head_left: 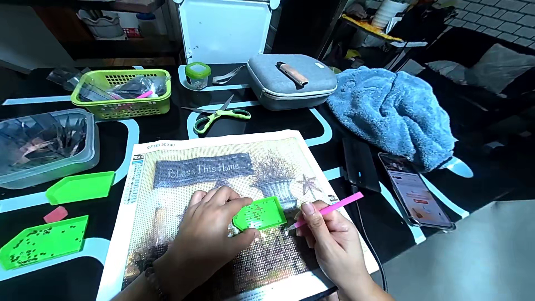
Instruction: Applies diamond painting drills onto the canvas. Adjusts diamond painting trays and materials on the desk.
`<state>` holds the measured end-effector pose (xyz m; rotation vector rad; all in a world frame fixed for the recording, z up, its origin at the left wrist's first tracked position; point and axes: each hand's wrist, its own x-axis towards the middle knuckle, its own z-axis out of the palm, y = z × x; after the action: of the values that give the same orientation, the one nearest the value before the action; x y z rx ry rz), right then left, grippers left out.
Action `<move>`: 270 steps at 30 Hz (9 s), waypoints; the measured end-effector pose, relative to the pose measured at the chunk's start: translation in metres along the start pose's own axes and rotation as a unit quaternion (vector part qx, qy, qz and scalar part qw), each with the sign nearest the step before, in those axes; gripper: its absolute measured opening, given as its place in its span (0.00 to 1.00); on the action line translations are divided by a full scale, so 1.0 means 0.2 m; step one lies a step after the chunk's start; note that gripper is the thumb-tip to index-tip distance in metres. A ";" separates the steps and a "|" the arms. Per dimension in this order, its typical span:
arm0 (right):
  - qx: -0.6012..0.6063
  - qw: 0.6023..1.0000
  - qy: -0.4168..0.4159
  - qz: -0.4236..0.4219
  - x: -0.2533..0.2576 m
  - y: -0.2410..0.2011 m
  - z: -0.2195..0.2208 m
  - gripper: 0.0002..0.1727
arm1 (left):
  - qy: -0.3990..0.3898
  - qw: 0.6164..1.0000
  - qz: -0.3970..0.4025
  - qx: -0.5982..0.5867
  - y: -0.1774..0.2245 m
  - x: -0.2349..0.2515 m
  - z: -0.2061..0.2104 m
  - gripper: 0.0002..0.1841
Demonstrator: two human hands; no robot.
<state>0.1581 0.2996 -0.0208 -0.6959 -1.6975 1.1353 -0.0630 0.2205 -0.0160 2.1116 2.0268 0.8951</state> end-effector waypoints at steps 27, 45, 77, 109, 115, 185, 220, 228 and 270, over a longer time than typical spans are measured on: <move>0.061 0.983 -0.042 0.171 0.16 -0.12 -0.06 0.13 | 0.041 0.999 0.011 0.004 -0.01 -0.01 0.03 0.23; -0.148 0.976 -0.146 -0.069 0.20 0.00 0.12 0.18 | 0.074 0.997 0.024 0.024 0.00 -0.01 0.05 0.22; -0.053 0.990 -0.121 -0.056 0.02 0.01 0.08 0.18 | 0.070 0.997 0.025 0.011 -0.01 -0.02 0.05 0.22; -0.164 0.977 -0.113 -0.076 0.14 -0.01 0.12 0.18 | 0.065 0.998 0.013 0.011 0.00 -0.02 0.05 0.22; -0.043 0.995 -0.086 -0.023 0.10 -0.04 0.10 0.15 | 0.064 0.998 0.015 0.011 0.00 -0.02 0.05 0.22; -0.032 0.997 -0.068 -0.016 0.07 -0.03 0.04 0.16 | 0.064 0.998 0.016 0.007 0.00 -0.02 0.05 0.22; -0.152 0.979 -0.106 -0.080 0.18 -0.02 0.13 0.16 | 0.057 0.998 0.012 0.006 0.00 -0.02 0.04 0.22; -0.158 0.978 -0.108 -0.083 0.18 -0.01 0.14 0.16 | 0.059 0.998 0.012 0.008 0.00 -0.01 0.04 0.22; -0.093 0.992 -0.069 -0.048 0.04 0.02 0.00 0.17 | 0.062 0.998 0.014 0.022 0.00 -0.02 0.05 0.23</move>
<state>0.1542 0.3088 -0.0214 -0.6545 -1.9522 0.9862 -0.0593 0.2197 -0.0252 2.1638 2.0979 1.0196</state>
